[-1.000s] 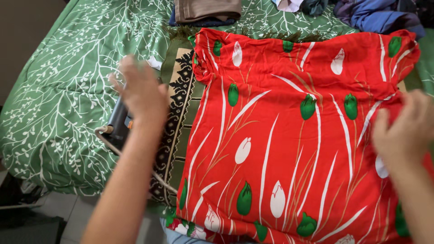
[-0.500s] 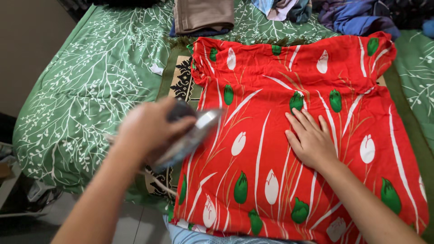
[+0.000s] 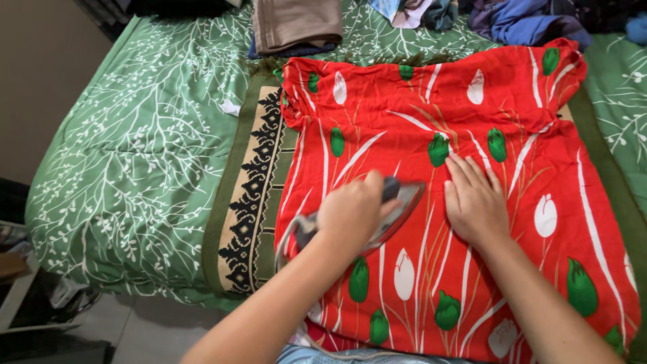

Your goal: The person irons a red floral dress laid out on a green patterned bedsheet. They use a handheld iron to smooth the fabric, repeatedly adjusting the dress with their hands to flatten wrinkles and reposition sections for ironing.

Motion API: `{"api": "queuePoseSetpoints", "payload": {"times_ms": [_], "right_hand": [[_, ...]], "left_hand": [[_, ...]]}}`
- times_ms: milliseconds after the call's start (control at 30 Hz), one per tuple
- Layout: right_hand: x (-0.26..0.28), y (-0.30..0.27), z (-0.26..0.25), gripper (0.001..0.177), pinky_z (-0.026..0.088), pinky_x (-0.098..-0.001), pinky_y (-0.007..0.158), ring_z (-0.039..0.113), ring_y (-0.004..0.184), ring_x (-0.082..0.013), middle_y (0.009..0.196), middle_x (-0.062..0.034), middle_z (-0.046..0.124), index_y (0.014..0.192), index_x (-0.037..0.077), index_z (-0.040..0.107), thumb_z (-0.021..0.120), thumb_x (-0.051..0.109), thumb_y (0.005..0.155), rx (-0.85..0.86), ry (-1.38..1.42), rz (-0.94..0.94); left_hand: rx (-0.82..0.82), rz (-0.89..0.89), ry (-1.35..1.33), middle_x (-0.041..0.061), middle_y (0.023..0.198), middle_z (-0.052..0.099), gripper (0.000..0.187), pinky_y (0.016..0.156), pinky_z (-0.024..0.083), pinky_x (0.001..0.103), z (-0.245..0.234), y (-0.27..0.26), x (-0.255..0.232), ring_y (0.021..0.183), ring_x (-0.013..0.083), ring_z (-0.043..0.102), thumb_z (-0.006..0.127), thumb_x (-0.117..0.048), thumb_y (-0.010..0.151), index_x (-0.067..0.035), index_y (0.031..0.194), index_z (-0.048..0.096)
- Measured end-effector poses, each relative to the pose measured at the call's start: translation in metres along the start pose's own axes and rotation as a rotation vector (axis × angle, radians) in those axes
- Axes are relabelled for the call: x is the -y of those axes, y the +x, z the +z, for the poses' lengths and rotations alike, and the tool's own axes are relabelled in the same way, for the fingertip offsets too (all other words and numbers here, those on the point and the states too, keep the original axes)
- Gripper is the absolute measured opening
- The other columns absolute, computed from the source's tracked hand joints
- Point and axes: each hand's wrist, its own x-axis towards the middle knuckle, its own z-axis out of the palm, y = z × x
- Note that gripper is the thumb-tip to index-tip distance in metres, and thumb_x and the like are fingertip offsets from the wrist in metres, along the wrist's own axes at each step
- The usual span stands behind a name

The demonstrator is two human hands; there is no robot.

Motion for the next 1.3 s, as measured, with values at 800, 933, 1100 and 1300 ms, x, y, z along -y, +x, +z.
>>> {"api": "queuePoseSetpoints", "payload": {"times_ms": [800,933,1100,1300], "right_hand": [[0.001,-0.003,0.001,0.05,0.029,-0.0478,0.12,0.045,0.145,-0.027,0.152,-0.0115,0.054,0.147,0.006,0.054,0.049,0.023,0.1,-0.044,-0.025,-0.02],[-0.002,-0.005,0.001,0.049,0.029,-0.0478,0.119,0.045,0.144,-0.0276,0.151,-0.0125,0.054,0.147,0.006,0.054,0.048,0.024,0.101,-0.043,-0.016,-0.022],[-0.004,-0.003,0.002,0.049,0.028,-0.0477,0.12,0.044,0.145,-0.0279,0.152,-0.0118,0.054,0.145,0.006,0.055,0.049,0.023,0.1,-0.009,-0.015,0.024],[0.001,-0.002,0.002,0.051,0.026,-0.048,0.121,0.044,0.145,-0.0275,0.152,-0.0107,0.054,0.146,0.006,0.055,0.049,0.023,0.098,-0.024,-0.032,0.033]], "left_hand": [[0.056,-0.064,-0.017,0.013,0.073,0.072,0.051,0.057,0.058,0.043,0.008,0.032,-0.01,0.068,0.0318,0.074,0.072,-0.055,0.085,-0.007,0.096,0.057],[0.087,-0.048,-0.002,0.014,0.08,0.074,0.053,0.064,0.06,0.042,0.007,0.057,-0.014,0.077,0.0324,0.075,0.073,-0.055,0.085,-0.006,0.1,0.06],[0.24,-0.051,0.018,0.016,0.08,0.073,0.056,0.063,0.06,0.045,-0.018,0.011,0.008,0.076,0.0345,0.075,0.066,-0.059,0.088,-0.005,0.1,0.059],[0.304,-0.104,0.103,0.016,0.074,0.071,0.057,0.061,0.06,0.046,-0.039,-0.023,0.026,0.073,0.0345,0.075,0.063,-0.064,0.091,-0.008,0.095,0.057]]}}
